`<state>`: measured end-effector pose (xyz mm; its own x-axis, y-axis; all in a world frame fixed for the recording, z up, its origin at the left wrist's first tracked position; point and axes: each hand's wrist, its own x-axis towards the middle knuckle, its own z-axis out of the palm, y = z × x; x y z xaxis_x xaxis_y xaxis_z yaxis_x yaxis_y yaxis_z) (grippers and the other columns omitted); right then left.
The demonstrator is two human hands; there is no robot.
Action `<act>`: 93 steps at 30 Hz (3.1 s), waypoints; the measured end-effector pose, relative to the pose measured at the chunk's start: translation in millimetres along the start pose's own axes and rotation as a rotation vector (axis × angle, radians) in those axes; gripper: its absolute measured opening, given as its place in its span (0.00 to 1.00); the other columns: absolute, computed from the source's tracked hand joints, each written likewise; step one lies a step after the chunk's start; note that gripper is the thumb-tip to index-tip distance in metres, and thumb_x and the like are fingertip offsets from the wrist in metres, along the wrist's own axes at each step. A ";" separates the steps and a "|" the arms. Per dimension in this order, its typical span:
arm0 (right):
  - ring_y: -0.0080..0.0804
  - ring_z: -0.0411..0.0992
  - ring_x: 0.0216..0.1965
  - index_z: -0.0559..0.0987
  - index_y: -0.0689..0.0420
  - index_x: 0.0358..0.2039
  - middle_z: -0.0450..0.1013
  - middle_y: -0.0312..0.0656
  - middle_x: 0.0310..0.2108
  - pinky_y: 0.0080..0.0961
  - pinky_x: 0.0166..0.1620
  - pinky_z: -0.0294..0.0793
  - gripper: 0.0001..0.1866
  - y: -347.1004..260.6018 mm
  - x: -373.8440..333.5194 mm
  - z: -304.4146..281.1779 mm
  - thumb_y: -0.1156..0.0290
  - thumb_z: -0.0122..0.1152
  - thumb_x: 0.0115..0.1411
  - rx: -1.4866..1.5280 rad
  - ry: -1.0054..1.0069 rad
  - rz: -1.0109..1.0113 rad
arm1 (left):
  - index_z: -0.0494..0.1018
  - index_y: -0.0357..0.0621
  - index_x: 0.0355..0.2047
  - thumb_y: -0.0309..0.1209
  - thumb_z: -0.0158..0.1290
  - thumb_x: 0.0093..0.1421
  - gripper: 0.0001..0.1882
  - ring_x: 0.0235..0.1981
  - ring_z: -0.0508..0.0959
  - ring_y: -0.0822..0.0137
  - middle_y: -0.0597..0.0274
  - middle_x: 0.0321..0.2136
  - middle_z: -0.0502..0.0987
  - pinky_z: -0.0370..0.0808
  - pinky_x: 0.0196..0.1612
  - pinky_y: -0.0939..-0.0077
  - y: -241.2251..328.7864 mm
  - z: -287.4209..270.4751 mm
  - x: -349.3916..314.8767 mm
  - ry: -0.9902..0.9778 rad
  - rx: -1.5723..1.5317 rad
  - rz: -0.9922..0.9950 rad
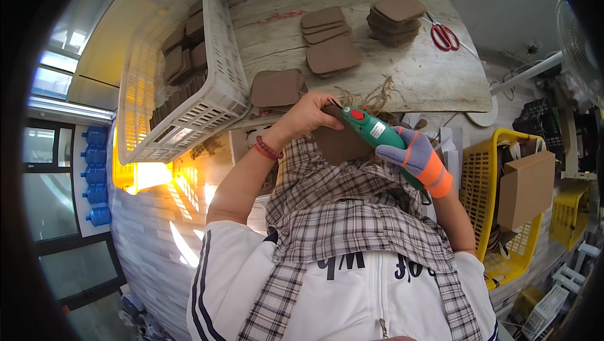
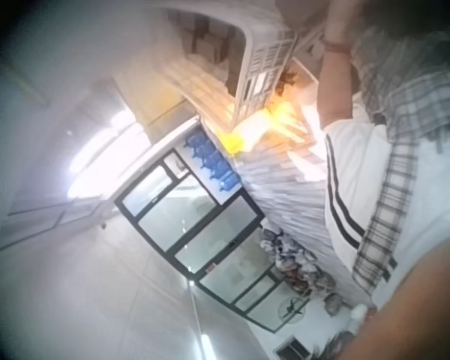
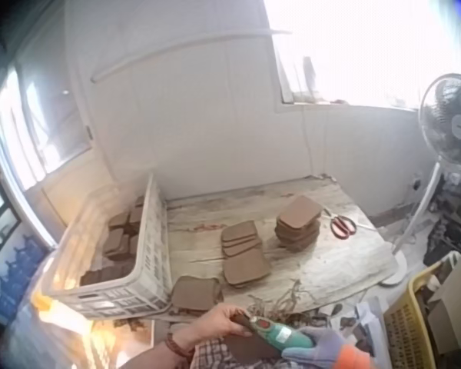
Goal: The person uses a rotary tool to trim the edges of small brown rectangular craft pieces. They handle each piece individually, rotating it to smooth the perimeter, then place the finished pieces into a white plastic basket. The process is repeated for multiple pieces.
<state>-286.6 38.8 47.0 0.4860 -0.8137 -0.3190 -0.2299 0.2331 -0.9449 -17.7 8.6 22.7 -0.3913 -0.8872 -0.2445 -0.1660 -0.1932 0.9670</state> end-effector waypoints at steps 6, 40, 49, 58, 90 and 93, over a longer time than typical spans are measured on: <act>0.15 0.66 0.18 0.75 0.62 0.38 0.71 0.32 0.20 0.14 0.22 0.65 0.20 0.2 3.6 -1.6 0.61 0.67 0.52 0.051 0.079 -0.038 | 0.71 0.37 0.42 0.18 0.55 0.50 0.17 0.36 0.75 0.74 0.63 0.35 0.75 0.73 0.41 0.81 8.8 -56.3 -34.4 0.426 -0.295 0.121; 0.17 0.68 0.17 0.73 0.62 0.37 0.71 0.34 0.19 0.16 0.20 0.67 0.19 27.3 0.6 -17.6 0.62 0.66 0.53 0.168 0.360 0.012 | 0.65 0.40 0.48 0.19 0.54 0.56 0.20 0.48 0.71 0.64 0.60 0.46 0.71 0.68 0.52 0.68 12.7 20.0 69.0 0.631 -0.882 0.363; 0.19 0.68 0.16 0.72 0.62 0.37 0.70 0.34 0.19 0.16 0.19 0.68 0.19 14.8 5.6 -11.4 0.61 0.66 0.53 0.200 0.396 -0.037 | 0.62 0.44 0.51 0.17 0.52 0.56 0.23 0.50 0.70 0.60 0.59 0.48 0.70 0.69 0.56 0.62 13.9 66.5 89.7 0.518 -1.432 0.429; 0.19 0.68 0.16 0.72 0.62 0.38 0.70 0.35 0.19 0.16 0.19 0.67 0.20 7.3 2.4 -11.8 0.62 0.67 0.52 0.244 0.440 -0.063 | 0.64 0.44 0.51 0.18 0.51 0.57 0.21 0.50 0.71 0.58 0.57 0.49 0.70 0.69 0.56 0.62 4.5 84.6 87.7 0.407 -1.362 0.370; 0.15 0.67 0.20 0.73 0.64 0.42 0.72 0.34 0.23 0.14 0.22 0.68 0.23 12.1 -23.9 -27.3 0.63 0.68 0.51 0.005 0.250 -0.025 | 0.70 0.34 0.49 0.16 0.53 0.50 0.23 0.37 0.76 0.75 0.64 0.39 0.77 0.74 0.42 0.80 -14.2 6.0 18.5 0.014 -0.326 -0.033; 0.15 0.66 0.19 0.73 0.64 0.41 0.71 0.33 0.22 0.14 0.22 0.67 0.22 8.2 -20.7 -24.7 0.63 0.67 0.52 0.048 0.219 -0.008 | 0.70 0.34 0.48 0.15 0.53 0.50 0.22 0.38 0.76 0.74 0.64 0.39 0.77 0.74 0.42 0.79 -16.3 7.4 14.6 0.007 -0.309 -0.067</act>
<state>-319.4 44.4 47.7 0.2915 -0.9107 -0.2928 -0.1836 0.2471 -0.9514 -27.4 1.9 2.8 -0.3820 -0.8709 -0.3093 0.0924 -0.3690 0.9248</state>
